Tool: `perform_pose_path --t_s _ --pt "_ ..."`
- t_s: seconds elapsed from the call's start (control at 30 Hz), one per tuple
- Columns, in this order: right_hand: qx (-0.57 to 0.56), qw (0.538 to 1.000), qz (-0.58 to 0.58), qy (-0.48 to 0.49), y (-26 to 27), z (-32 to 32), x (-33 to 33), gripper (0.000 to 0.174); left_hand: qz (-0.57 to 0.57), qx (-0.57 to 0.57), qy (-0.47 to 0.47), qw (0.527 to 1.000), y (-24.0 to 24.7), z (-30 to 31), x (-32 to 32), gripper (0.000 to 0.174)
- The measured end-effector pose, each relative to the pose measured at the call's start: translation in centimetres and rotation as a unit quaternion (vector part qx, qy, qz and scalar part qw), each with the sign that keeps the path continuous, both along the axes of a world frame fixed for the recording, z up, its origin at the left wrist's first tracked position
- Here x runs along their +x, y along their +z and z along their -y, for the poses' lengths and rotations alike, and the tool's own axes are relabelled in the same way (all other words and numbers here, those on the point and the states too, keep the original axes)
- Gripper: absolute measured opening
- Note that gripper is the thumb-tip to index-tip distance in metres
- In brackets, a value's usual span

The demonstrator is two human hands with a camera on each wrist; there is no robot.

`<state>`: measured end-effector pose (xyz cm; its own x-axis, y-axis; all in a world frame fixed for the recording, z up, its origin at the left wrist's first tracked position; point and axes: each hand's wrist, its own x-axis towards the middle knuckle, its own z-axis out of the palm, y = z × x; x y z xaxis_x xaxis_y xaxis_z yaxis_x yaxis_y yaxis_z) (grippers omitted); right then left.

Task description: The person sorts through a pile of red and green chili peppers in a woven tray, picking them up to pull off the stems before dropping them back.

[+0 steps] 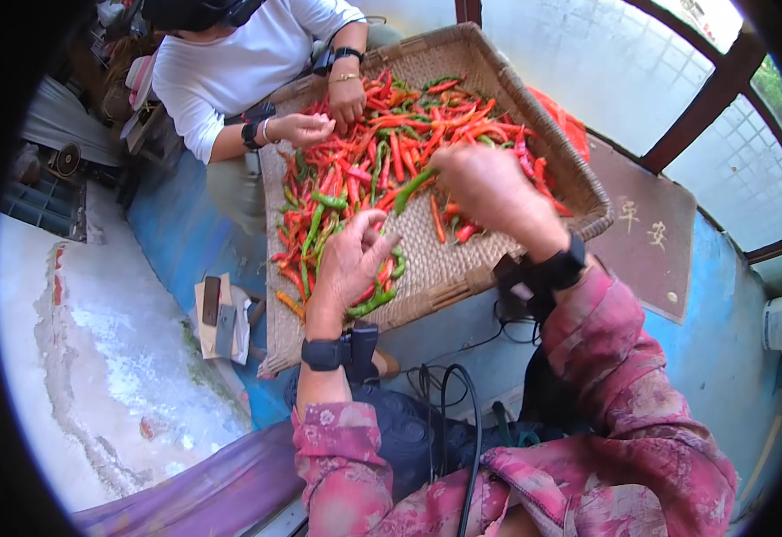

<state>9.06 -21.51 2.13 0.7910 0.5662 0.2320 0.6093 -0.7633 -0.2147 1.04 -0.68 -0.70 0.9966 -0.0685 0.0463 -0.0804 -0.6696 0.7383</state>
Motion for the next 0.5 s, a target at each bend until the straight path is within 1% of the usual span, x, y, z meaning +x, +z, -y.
perform_pose_path --t_s 0.07,0.1,0.13,0.17,0.23,0.27,0.33,0.4,0.43,0.47,0.5 --pt "0.053 0.997 0.014 -0.052 0.0 1.5 1.1 0.018 0.045 -0.001 0.067 0.997 0.6 -0.2 0.0 0.031" --pt "0.065 0.995 0.020 -0.075 0.1 2.1 1.4 0.017 0.046 0.005 0.065 0.997 0.5 -0.7 0.2 0.031" --pt "0.075 0.992 0.024 -0.099 0.2 2.8 1.6 0.016 0.077 0.004 0.101 0.992 0.2 -1.5 0.4 0.029" --pt "0.044 0.991 0.013 -0.124 0.3 3.4 1.9 0.014 0.109 0.002 0.135 0.985 0.1 -2.0 0.5 0.027" --pt "0.037 0.989 0.025 -0.139 0.1 4.8 2.5 0.014 0.134 0.058 0.165 0.975 0.2 -2.6 0.5 0.022" --pt "0.029 0.987 0.038 -0.151 0.0 5.4 2.8 0.013 0.142 0.089 0.172 0.971 -0.1 -3.2 0.7 0.021" --pt "0.031 0.985 0.053 -0.163 0.2 6.0 2.7 0.012 0.147 0.116 0.164 0.968 -0.3 -3.7 1.0 0.020" --pt "0.062 0.982 0.052 -0.170 0.4 5.6 2.5 0.010 0.151 0.142 0.157 0.966 -0.3 -4.1 1.4 0.019" --pt "0.050 0.987 0.034 -0.151 0.4 5.1 2.3 0.010 0.146 0.194 0.147 0.959 -0.3 -4.3 1.7 0.020" --pt "0.028 0.992 -0.011 -0.123 0.5 4.2 1.9 0.010 0.142 0.245 0.137 0.949 -0.3 -4.5 2.2 0.021" --pt "0.019 0.996 -0.025 -0.086 0.4 3.1 1.0 0.009 0.133 0.270 0.117 0.947 -0.6 -5.2 2.9 0.026"
